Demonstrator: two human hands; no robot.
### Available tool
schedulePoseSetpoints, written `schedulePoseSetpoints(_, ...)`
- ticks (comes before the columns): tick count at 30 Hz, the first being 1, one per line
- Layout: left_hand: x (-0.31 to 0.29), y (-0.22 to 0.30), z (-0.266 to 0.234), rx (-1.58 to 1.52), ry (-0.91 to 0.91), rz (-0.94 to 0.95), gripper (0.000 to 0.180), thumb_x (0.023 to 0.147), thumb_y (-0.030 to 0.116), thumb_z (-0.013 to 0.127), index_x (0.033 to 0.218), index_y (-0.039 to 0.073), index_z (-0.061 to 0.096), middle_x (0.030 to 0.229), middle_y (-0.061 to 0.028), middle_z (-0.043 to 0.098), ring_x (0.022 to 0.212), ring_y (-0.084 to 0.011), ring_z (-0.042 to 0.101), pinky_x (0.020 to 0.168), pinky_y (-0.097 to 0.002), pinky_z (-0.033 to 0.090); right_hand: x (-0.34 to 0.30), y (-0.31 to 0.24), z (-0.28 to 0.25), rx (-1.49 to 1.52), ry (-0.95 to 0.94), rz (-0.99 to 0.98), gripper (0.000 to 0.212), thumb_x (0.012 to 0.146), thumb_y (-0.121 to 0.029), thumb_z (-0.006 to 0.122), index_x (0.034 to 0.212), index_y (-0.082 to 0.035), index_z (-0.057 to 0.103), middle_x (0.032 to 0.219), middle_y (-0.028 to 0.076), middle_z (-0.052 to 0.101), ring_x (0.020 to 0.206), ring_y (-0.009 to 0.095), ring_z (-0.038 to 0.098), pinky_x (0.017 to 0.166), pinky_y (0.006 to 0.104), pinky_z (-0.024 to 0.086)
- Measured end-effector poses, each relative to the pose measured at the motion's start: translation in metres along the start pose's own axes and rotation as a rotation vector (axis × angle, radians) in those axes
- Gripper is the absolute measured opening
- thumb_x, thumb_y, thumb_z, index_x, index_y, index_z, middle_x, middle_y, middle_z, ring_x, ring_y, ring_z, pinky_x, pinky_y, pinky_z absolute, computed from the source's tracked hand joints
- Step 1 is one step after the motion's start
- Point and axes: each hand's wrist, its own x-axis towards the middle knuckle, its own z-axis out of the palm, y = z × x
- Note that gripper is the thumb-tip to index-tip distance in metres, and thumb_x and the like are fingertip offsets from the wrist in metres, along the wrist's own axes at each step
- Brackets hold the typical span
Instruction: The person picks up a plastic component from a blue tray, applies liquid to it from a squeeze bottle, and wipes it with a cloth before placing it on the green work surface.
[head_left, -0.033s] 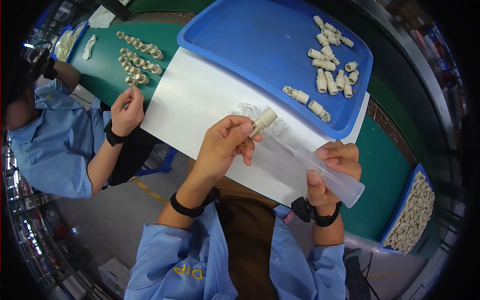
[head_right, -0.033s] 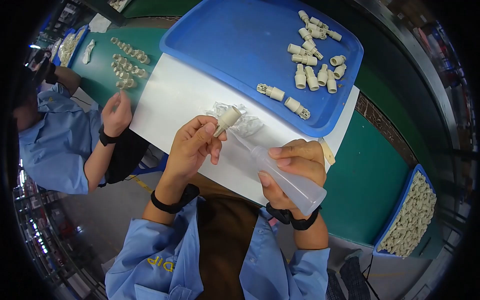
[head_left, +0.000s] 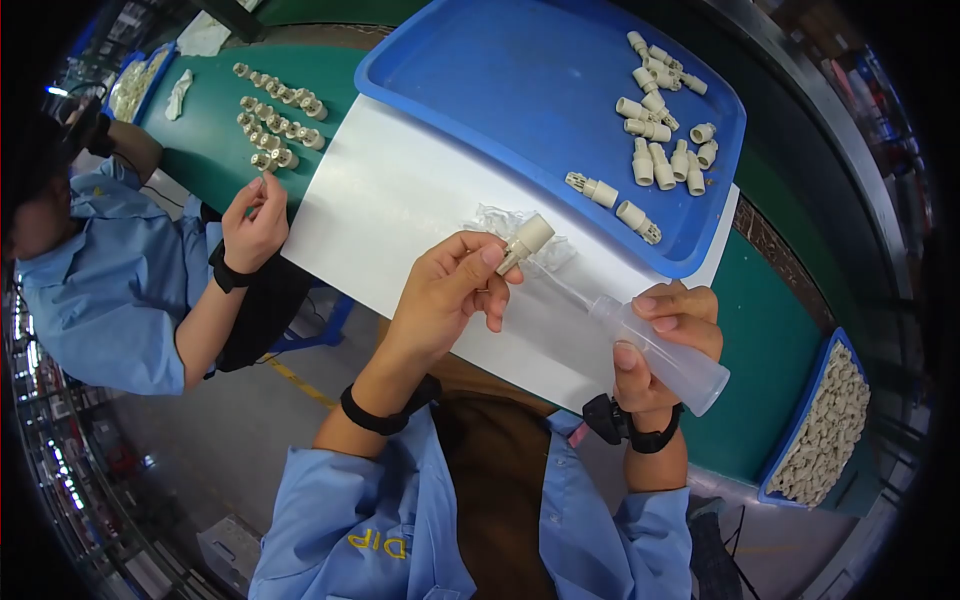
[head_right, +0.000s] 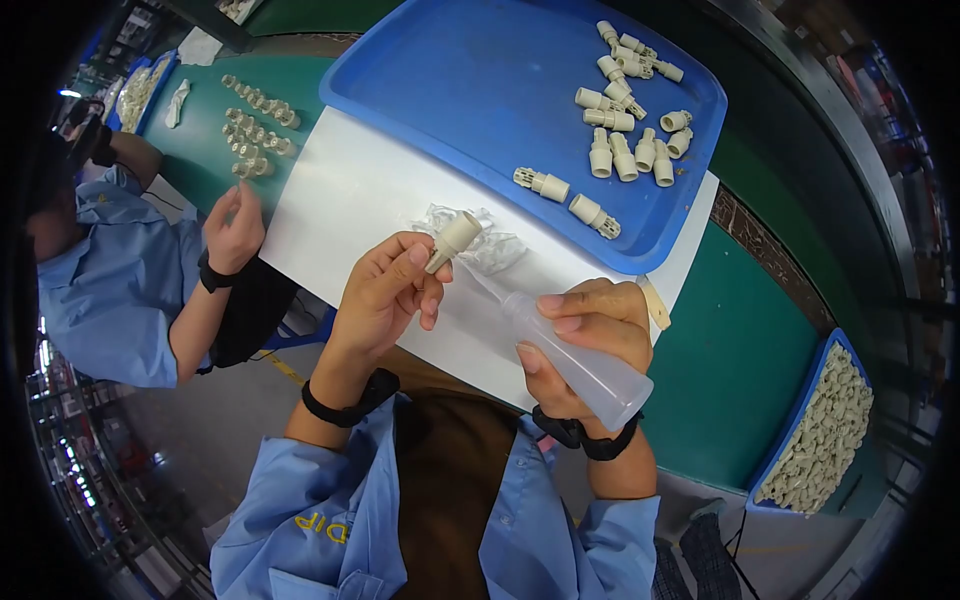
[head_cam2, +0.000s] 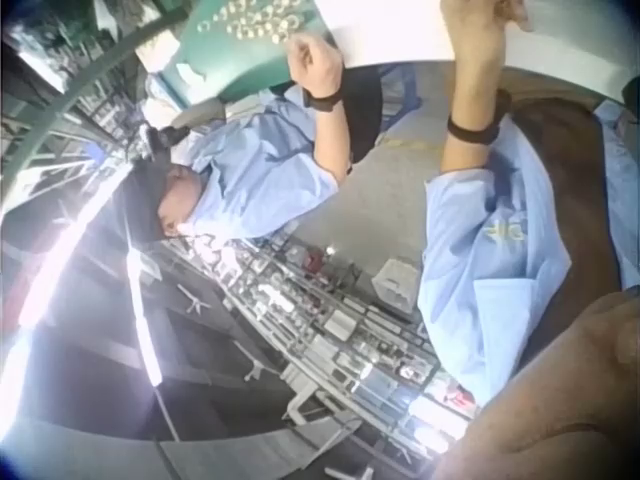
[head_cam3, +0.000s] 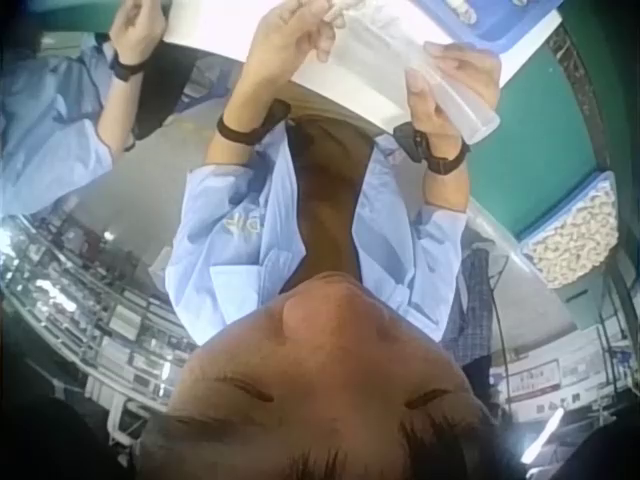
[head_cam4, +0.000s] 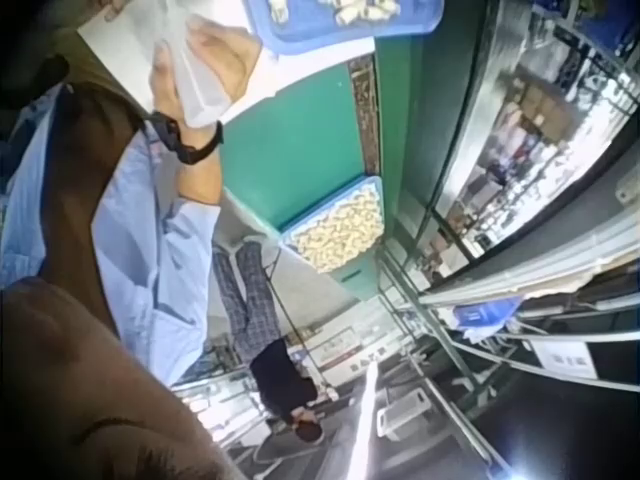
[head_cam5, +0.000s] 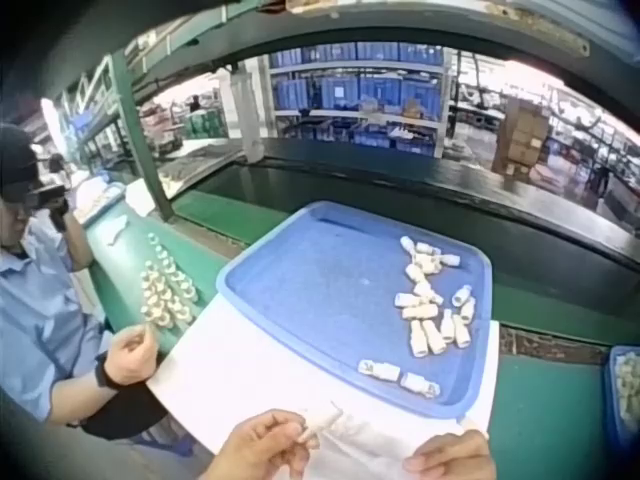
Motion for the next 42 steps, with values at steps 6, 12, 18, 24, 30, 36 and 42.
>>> schedulePoseSetpoints(6,0.003,-0.001,-0.008,-0.371,-0.120,-0.168,0.027,0.093,0.022,0.044,0.099,-0.004,0.049,0.080,-0.0098,0.058,0.054,-0.0104,0.053,0.047,-0.0202,0.045,0.000,-0.001,0.000,-0.009,-0.001,-0.011,0.034,0.066,-0.007,0.071,0.091,-0.006,0.049,0.090,0.012,0.054,0.069,0.020,0.054,0.059,0.0276,0.046)
schedulePoseSetpoints(12,0.001,0.006,-0.009,-0.621,-0.193,-0.311,0.029,0.092,0.023,0.045,0.100,-0.004,0.048,0.080,-0.0075,0.058,0.057,-0.0087,0.052,0.047,-0.0194,0.044,-0.001,0.001,0.002,0.006,-0.006,0.007,0.033,0.066,-0.008,0.070,0.091,-0.006,0.049,0.088,0.012,0.055,0.071,0.020,0.053,0.060,0.0281,0.045)
schedulePoseSetpoints(18,-0.009,0.035,-0.027,0.024,0.070,0.063,0.024,0.088,0.017,0.053,0.100,-0.004,0.050,0.079,-0.0063,0.057,0.060,-0.0089,0.053,0.049,-0.0210,0.045,0.000,0.001,-0.004,-0.096,-0.048,-0.014,0.031,0.075,-0.016,0.065,0.095,-0.005,0.045,0.089,0.012,0.050,0.074,0.018,0.049,0.065,0.0291,0.042)
schedulePoseSetpoints(24,-0.016,0.111,-0.066,1.738,0.573,0.716,0.007,0.078,0.006,0.059,0.085,0.004,0.060,0.084,-0.0076,0.058,0.065,-0.0217,0.058,0.057,-0.0292,0.046,0.000,-0.001,-0.003,-0.113,-0.046,0.012,0.030,0.074,-0.016,0.065,0.094,-0.005,0.045,0.088,0.012,0.050,0.076,0.018,0.048,0.068,0.0301,0.041)
schedulePoseSetpoints(30,0.008,0.117,-0.106,1.930,0.512,0.618,0.010,0.074,0.003,0.058,0.083,0.005,0.062,0.086,-0.0087,0.057,0.075,-0.0270,0.058,0.062,-0.0342,0.046,0.002,-0.002,0.001,-0.130,-0.037,0.028,0.031,0.074,-0.017,0.065,0.094,-0.004,0.045,0.087,0.012,0.050,0.075,0.019,0.048,0.068,0.0312,0.041)
schedulePoseSetpoints(36,0.018,0.112,-0.106,1.909,0.493,0.612,0.015,0.071,0.001,0.062,0.086,0.004,0.063,0.084,-0.0071,0.058,0.076,-0.0267,0.059,0.065,-0.0338,0.046,0.005,-0.002,0.001,-0.164,0.014,0.016,0.030,0.068,-0.011,0.069,0.089,-0.004,0.048,0.083,0.012,0.053,0.072,0.019,0.052,0.061,0.0278,0.044)
schedulePoseSetpoints(42,0.022,0.112,-0.073,1.802,0.473,0.722,0.017,0.071,0.005,0.065,0.088,0.003,0.063,0.084,-0.0087,0.058,0.072,-0.0261,0.058,0.064,-0.0325,0.045,0.007,-0.002,-0.001,-0.161,0.089,-0.005,0.030,0.068,-0.011,0.069,0.089,-0.003,0.049,0.082,0.012,0.054,0.069,0.019,0.054,0.059,0.0271,0.044)
